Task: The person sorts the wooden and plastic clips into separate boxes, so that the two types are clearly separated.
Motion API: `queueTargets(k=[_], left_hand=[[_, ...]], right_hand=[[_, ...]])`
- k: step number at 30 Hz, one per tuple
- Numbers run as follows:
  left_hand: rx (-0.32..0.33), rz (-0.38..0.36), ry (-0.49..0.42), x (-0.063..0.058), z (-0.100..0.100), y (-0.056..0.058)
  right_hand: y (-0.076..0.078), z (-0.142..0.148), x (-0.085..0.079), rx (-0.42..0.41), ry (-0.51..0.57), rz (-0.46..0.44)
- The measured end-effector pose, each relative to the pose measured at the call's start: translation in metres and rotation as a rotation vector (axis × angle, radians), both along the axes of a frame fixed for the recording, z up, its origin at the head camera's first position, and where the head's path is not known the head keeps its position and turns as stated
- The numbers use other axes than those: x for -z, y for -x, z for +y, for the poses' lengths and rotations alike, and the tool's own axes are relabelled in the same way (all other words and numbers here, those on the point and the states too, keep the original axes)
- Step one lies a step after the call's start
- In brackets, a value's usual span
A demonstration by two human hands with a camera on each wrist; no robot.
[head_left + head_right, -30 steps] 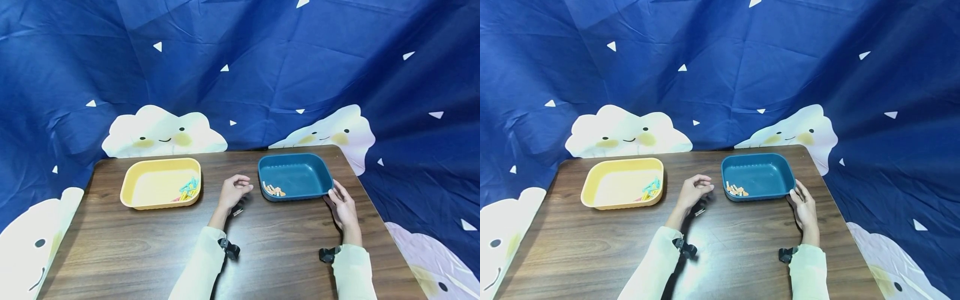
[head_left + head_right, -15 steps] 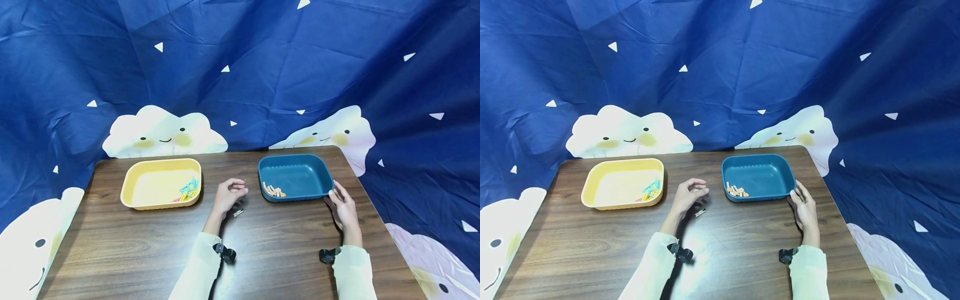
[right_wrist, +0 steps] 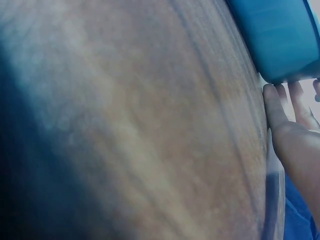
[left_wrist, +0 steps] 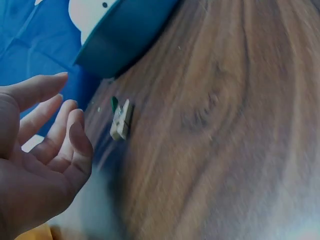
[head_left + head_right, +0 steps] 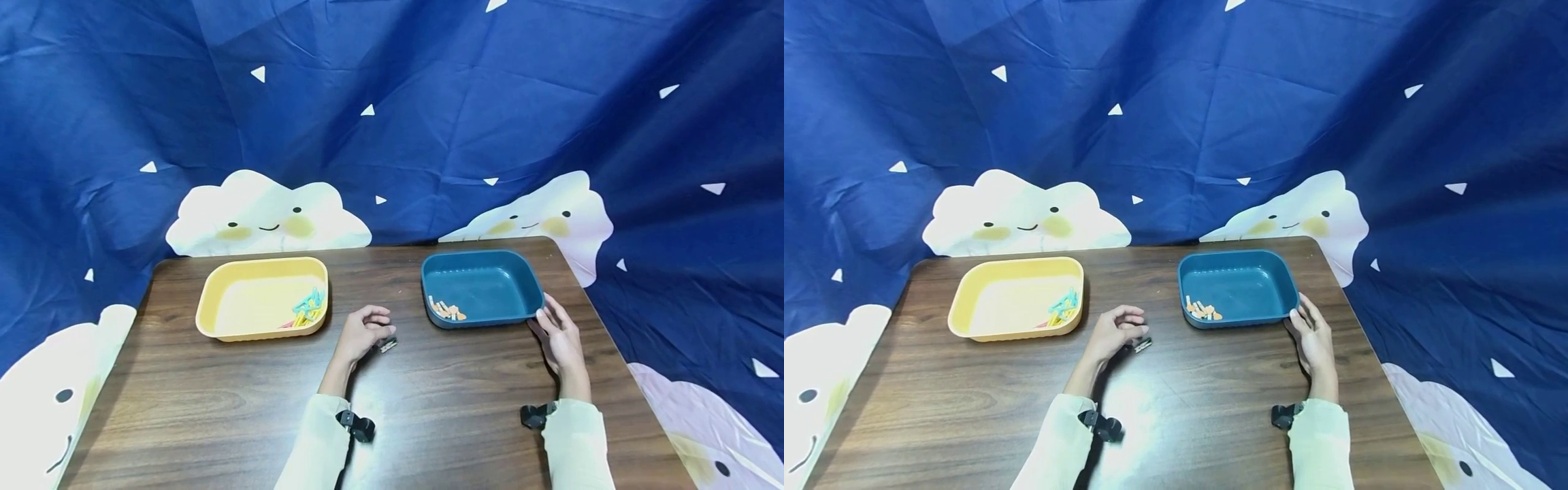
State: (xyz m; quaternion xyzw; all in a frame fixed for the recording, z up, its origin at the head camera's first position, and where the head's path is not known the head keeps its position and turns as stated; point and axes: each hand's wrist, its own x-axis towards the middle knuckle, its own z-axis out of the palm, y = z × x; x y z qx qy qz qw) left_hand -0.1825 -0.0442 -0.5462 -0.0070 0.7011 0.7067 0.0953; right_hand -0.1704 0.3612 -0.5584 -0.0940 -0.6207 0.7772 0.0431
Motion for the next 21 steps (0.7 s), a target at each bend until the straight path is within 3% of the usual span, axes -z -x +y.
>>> queueTargets(k=[8,15,18,21], left_hand=[[0.079,-0.008,0.05,0.007,-0.005,-0.008],[0.144,0.094,0.192,0.013,-0.004,-0.009],[0.155,0.111,0.227,0.013,-0.002,-0.009],[0.157,0.106,0.325,0.011,0.002,-0.01]], right_hand=[[0.001,-0.002,0.001,-0.013,0.001,0.0],[0.001,-0.002,0.001,-0.006,-0.002,-0.001],[0.001,-0.002,0.0,-0.006,0.001,0.001],[0.001,-0.002,-0.001,-0.008,0.004,-0.004]])
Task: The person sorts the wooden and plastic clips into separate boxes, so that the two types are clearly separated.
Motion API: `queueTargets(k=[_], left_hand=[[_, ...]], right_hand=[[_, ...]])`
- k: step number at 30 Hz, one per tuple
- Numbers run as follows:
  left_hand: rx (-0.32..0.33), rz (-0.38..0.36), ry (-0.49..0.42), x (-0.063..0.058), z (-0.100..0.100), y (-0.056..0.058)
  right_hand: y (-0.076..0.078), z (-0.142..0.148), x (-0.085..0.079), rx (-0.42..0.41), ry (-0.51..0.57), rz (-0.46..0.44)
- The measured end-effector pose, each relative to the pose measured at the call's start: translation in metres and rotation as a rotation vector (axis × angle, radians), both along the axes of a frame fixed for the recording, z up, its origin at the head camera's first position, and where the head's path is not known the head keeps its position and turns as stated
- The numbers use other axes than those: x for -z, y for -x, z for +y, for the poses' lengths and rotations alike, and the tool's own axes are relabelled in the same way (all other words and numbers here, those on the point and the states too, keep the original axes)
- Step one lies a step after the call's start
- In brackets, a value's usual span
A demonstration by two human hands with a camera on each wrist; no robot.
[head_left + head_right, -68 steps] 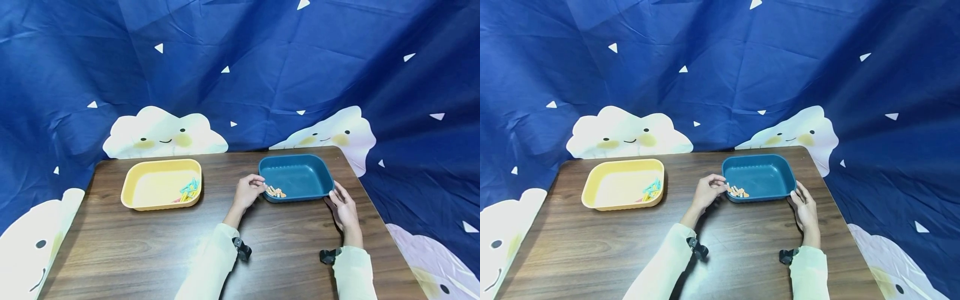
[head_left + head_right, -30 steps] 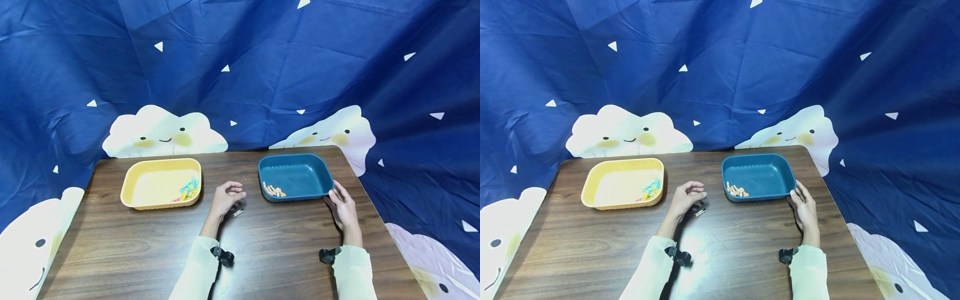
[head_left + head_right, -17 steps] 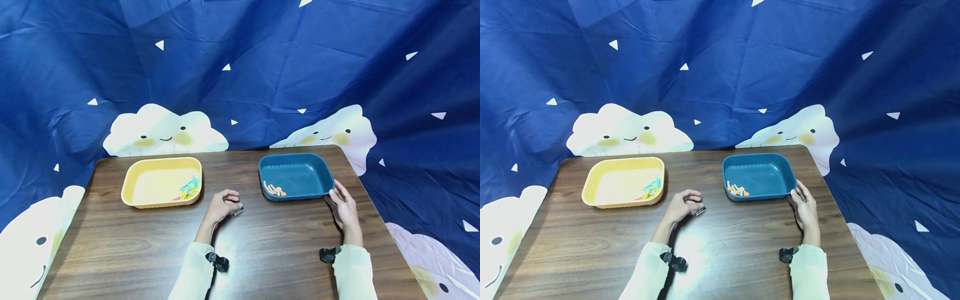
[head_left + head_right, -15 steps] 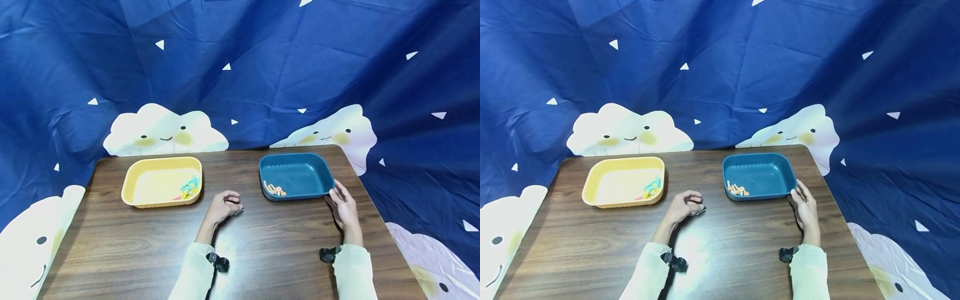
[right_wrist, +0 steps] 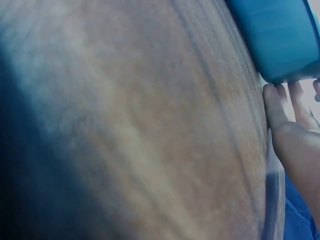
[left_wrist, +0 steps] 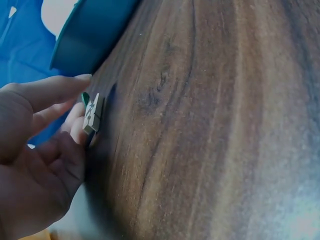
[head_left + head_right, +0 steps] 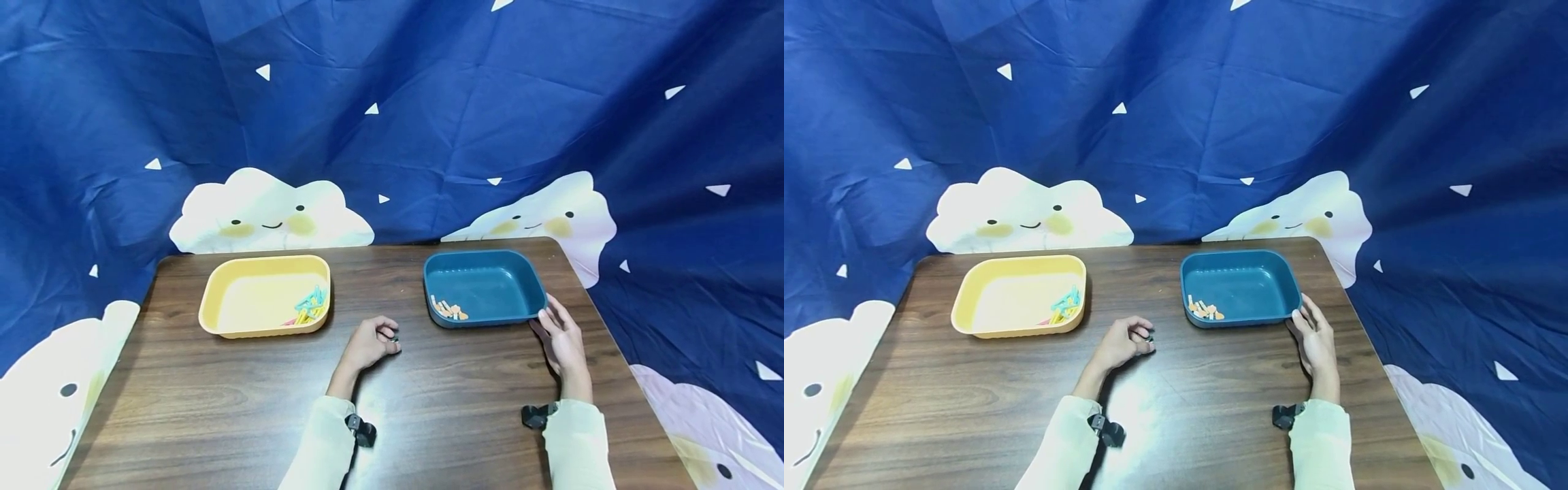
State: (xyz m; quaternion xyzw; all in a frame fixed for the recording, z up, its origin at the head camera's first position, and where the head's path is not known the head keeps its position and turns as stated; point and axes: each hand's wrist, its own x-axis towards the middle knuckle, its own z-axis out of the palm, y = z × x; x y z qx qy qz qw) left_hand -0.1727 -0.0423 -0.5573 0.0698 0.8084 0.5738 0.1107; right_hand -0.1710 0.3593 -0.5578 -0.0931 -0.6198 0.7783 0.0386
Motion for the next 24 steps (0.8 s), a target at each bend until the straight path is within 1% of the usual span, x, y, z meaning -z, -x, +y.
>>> queueTargets(k=[2,4,6,8,11,15,19,24], left_hand=[[0.0,0.014,0.115,-0.0022,0.0031,-0.0007],[0.002,0.049,0.24,-0.0038,0.006,-0.0018],[0.008,0.099,0.342,-0.0039,0.0084,-0.0026],[0.014,0.131,0.396,-0.0038,0.0097,-0.0036],[0.022,0.165,0.426,-0.0036,0.0102,-0.0042],[0.028,0.185,0.423,-0.0048,0.0092,-0.0052],[0.022,0.191,0.407,-0.0045,0.0087,-0.0051],[0.01,0.189,0.393,-0.0026,0.0095,-0.0022]], right_hand=[[-0.0002,0.0002,-0.0005,0.002,0.002,-0.007],[-0.0003,0.0001,-0.0008,0.001,0.0,-0.014],[-0.0003,-0.0002,-0.0008,-0.001,0.004,-0.014],[-0.0001,-0.0005,-0.0004,-0.005,0.008,-0.014],[0.0001,-0.0007,0.0002,-0.007,0.008,-0.014],[0.0005,-0.0001,0.0003,-0.006,0.001,-0.023],[0.0009,0.0003,-0.0004,-0.014,-0.003,-0.028],[0.001,0.0001,-0.0011,-0.003,-0.011,-0.033]])
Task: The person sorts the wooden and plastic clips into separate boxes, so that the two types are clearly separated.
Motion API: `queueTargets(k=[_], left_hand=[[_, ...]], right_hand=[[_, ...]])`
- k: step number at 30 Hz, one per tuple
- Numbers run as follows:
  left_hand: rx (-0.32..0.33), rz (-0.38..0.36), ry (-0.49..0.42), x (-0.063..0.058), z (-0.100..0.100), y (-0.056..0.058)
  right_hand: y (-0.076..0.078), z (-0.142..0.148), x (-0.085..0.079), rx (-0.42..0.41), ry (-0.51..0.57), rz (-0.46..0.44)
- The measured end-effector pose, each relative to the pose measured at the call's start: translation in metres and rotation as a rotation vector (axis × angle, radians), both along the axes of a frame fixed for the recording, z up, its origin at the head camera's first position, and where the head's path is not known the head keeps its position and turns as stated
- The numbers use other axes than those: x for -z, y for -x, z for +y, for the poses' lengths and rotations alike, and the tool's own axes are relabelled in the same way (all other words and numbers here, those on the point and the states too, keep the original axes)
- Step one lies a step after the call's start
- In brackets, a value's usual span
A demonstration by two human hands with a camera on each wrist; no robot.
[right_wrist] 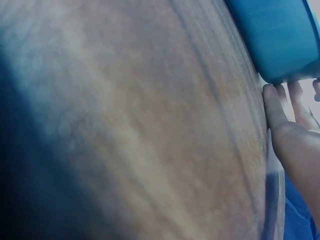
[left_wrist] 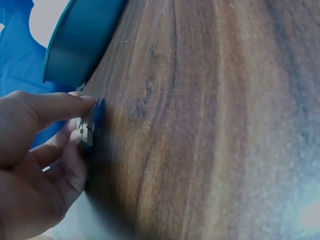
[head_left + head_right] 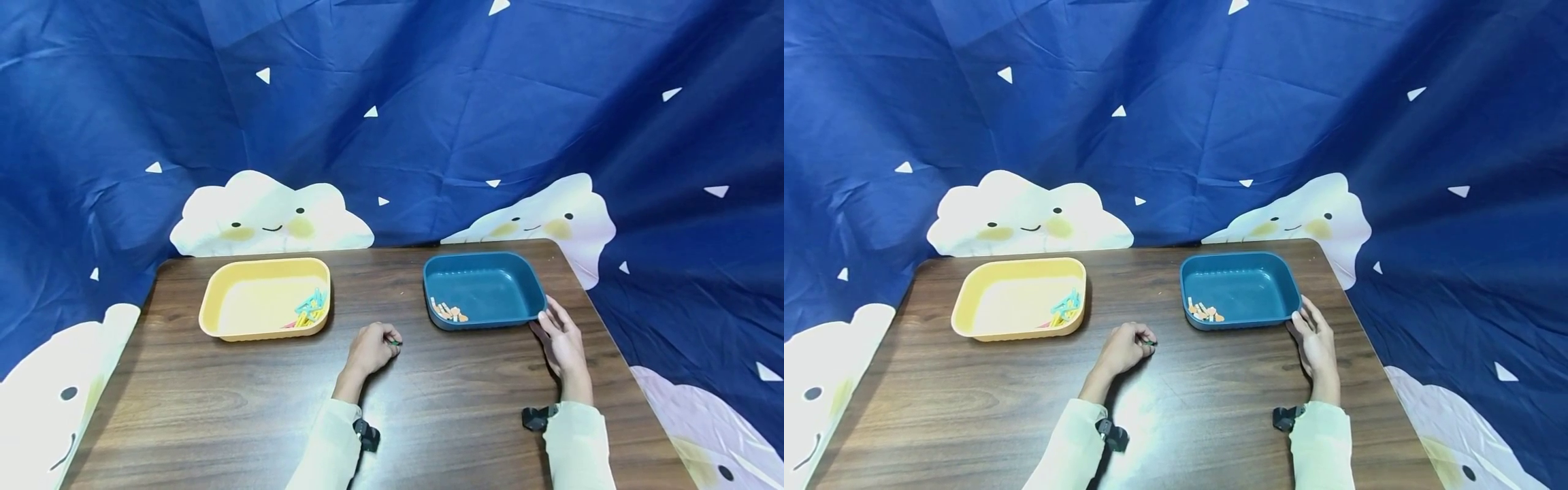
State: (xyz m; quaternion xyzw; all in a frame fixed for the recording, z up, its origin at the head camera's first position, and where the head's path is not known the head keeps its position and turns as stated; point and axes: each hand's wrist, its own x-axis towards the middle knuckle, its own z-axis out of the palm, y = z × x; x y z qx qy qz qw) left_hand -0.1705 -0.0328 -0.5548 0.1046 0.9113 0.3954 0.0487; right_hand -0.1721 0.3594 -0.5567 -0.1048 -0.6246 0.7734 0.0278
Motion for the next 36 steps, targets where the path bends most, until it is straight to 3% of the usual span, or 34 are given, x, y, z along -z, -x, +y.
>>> queueTargets(k=[16,22,30,36], left_hand=[[-0.041,-0.042,-0.185,-0.008,0.019,0.003],[-0.045,-0.05,-0.253,-0.016,0.027,0.011],[-0.05,-0.084,-0.422,-0.033,0.039,0.025],[-0.081,-0.067,-0.43,-0.041,0.047,0.031]], right_hand=[[-0.001,0.001,0.002,-0.016,0.01,0.064],[-0.002,0.002,0.001,-0.003,-0.016,0.019],[-0.001,0.002,0.001,-0.004,-0.01,0.018],[0.0,0.001,0.0,0.001,-0.008,0.009]])
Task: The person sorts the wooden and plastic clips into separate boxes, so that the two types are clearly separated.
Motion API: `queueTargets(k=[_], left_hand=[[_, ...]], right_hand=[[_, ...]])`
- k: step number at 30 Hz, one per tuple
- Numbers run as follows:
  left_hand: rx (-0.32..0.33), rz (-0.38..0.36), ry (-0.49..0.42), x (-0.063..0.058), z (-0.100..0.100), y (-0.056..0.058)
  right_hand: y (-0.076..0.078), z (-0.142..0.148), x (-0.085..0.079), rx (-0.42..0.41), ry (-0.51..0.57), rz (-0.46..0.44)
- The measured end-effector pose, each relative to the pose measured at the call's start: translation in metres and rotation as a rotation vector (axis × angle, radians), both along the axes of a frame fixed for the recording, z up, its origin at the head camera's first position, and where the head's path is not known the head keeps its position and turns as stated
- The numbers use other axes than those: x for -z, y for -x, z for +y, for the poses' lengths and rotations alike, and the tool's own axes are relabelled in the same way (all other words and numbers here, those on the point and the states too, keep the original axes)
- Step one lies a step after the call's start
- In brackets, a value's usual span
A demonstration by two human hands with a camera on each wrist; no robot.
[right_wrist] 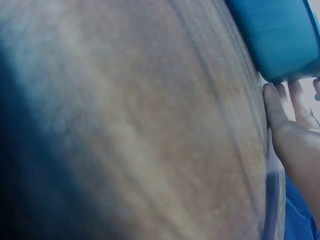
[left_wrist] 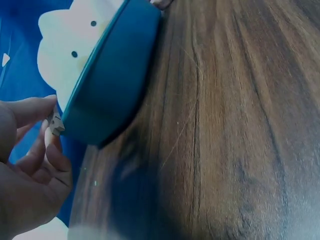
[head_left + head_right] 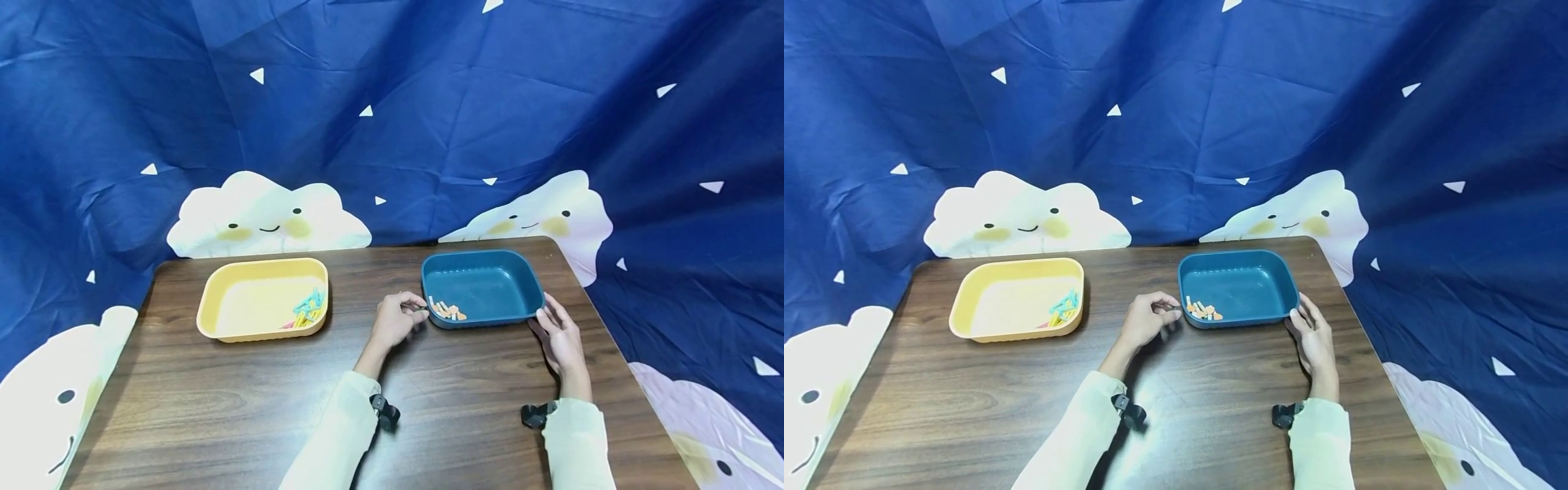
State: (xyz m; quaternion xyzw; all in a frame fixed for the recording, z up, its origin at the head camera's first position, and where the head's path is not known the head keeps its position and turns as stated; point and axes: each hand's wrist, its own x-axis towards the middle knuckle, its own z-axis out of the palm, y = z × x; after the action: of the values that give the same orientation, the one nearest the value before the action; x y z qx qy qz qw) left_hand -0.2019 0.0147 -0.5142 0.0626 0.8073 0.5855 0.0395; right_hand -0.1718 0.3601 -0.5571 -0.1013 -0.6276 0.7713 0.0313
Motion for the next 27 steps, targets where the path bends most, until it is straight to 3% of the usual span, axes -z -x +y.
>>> queueTargets(k=[11,17,27], left_hand=[[-0.013,-0.035,-0.133,-0.007,0.014,0.004],[-0.011,-0.032,-0.161,-0.013,0.022,0.008],[-0.1,-0.078,-0.202,-0.013,0.033,0.013]], right_hand=[[0.0,0.001,0.004,0.002,0.044,0.055],[0.0,0.001,0.006,0.0,0.054,0.057],[0.0,0.0,0.001,0.002,0.03,0.016]])
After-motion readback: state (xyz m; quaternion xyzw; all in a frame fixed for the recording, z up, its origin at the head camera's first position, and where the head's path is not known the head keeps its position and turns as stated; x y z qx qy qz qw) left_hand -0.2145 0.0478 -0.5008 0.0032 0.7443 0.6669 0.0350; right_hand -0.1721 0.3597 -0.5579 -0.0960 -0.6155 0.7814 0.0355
